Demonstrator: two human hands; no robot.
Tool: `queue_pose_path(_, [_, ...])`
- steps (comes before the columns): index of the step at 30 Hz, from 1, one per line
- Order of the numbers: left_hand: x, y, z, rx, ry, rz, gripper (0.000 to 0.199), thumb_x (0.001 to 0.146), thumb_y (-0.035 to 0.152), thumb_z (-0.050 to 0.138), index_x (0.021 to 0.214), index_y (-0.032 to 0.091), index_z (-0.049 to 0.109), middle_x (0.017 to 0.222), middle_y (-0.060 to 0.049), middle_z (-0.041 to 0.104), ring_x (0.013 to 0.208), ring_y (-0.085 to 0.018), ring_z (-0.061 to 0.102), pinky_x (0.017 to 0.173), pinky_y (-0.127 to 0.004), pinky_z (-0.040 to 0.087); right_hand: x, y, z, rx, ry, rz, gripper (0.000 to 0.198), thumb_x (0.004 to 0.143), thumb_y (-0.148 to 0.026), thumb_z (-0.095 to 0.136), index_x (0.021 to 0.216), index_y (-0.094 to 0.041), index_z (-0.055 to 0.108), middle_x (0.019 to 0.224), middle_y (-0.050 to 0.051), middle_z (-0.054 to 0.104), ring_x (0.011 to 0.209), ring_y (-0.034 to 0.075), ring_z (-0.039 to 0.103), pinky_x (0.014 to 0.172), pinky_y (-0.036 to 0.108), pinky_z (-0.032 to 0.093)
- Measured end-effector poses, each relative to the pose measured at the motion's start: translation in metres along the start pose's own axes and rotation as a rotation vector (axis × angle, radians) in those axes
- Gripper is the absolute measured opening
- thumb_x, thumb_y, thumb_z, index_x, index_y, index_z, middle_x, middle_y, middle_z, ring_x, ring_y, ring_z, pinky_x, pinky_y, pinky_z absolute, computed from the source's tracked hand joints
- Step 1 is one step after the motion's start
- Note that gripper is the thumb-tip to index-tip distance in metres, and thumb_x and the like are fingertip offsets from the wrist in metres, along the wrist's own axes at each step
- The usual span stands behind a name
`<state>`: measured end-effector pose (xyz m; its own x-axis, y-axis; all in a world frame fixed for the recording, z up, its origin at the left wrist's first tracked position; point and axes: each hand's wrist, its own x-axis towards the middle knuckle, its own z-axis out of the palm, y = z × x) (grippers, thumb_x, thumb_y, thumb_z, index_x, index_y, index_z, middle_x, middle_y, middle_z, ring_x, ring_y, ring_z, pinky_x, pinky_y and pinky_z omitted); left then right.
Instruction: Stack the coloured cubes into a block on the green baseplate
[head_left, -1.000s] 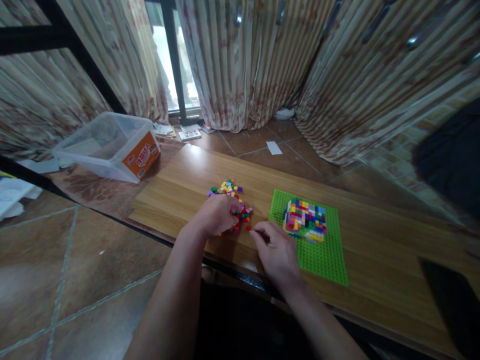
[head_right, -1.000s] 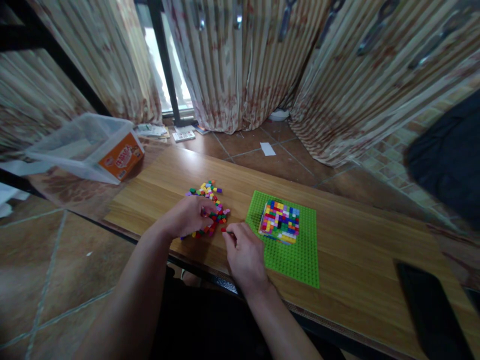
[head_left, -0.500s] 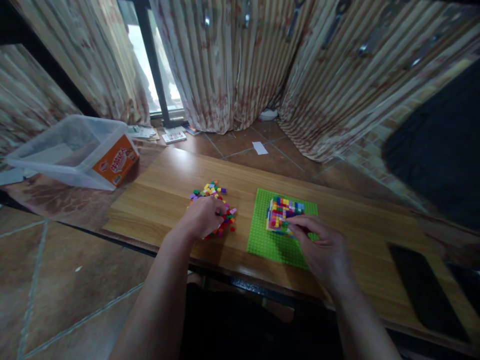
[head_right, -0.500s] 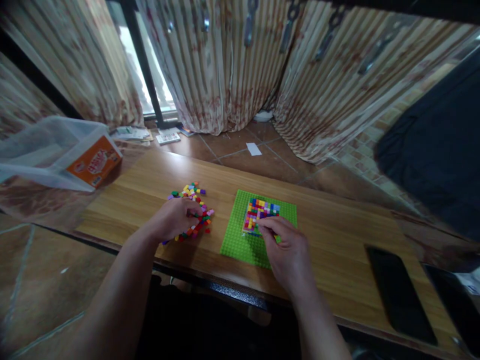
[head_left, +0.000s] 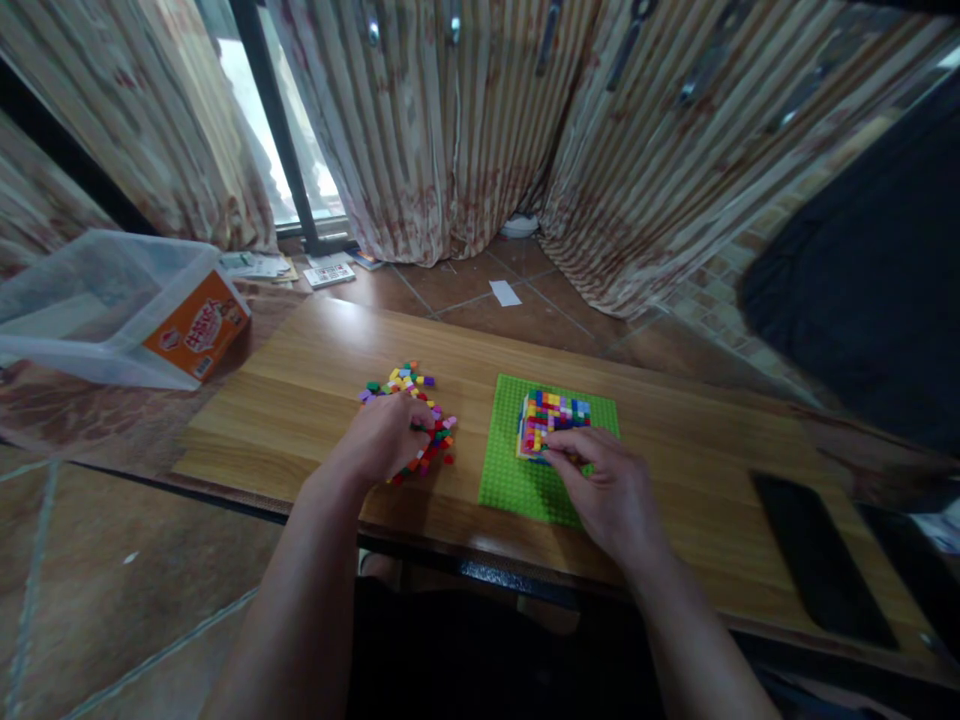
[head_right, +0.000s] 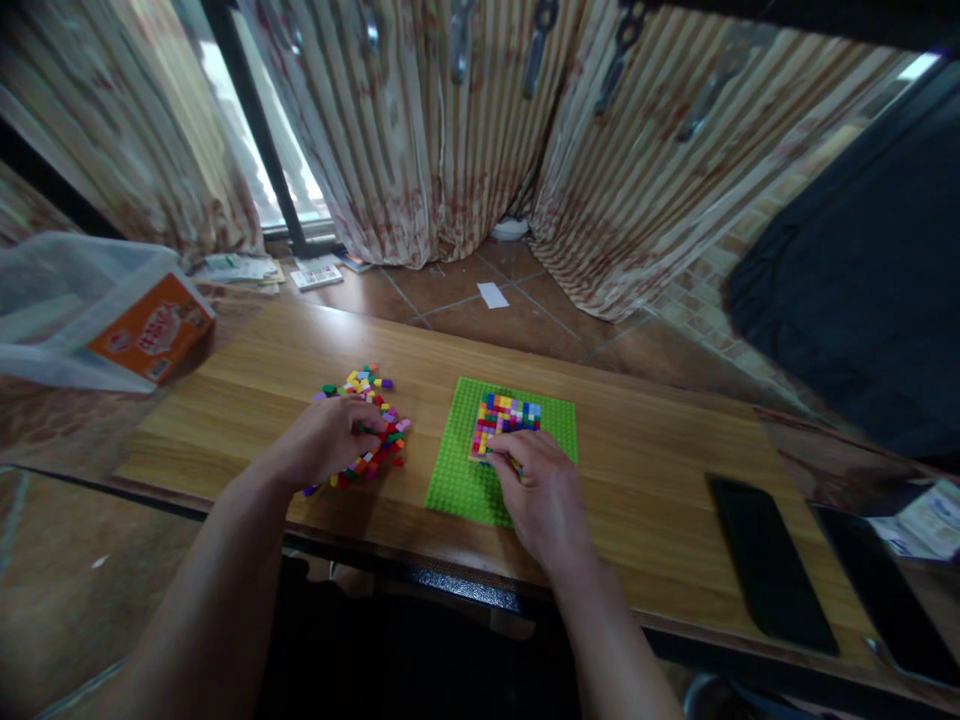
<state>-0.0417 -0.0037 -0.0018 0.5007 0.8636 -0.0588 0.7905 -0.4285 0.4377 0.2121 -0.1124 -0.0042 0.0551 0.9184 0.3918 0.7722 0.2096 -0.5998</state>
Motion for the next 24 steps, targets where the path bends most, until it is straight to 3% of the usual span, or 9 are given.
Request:
queue_pose_path(7, [0.0,0.001,0.0,-0.031,-0.015,-0.018,0.018,0.073,0.016,0.059,0.07,0.025,0.074,0.078,-0.001,0.075,0.079,-0.019,0.065,0.069,-0.026,0.042,0.0,0.004,0.001,-0.045,0.034,0.007,0.012,0.089,-0.03,0.062,0.083,-0.024,0.07,0.081,0.003,0.072,0.077,0.021,0.065,0.074,0.036,0.05])
queue_pose_path(15, [-0.001,0.006,-0.004,-0.091,-0.008,-0.016,0.015,0.074,0.016,0.061,0.067,0.025,0.072,0.076,0.001,0.075,0.076,-0.017,0.065,0.068,-0.025,0.042,-0.003,0.009,0.002,-0.032,0.044,0.002,0.017,0.091,-0.033,0.061,0.082,-0.026,0.074,0.088,0.004,0.07,0.083,0.021,0.067,0.076,0.035,0.051])
queue_pose_path(24, [-0.001,0.007,-0.001,-0.172,0.07,0.034,0.028,0.087,0.034,0.061,0.062,0.022,0.067,0.069,-0.002,0.07,0.069,-0.016,0.061,0.069,-0.026,0.041,-0.003,0.009,0.004,-0.065,0.043,-0.037,0.02,0.093,-0.032,0.061,0.081,-0.024,0.075,0.088,0.004,0.07,0.082,0.02,0.065,0.076,0.035,0.05])
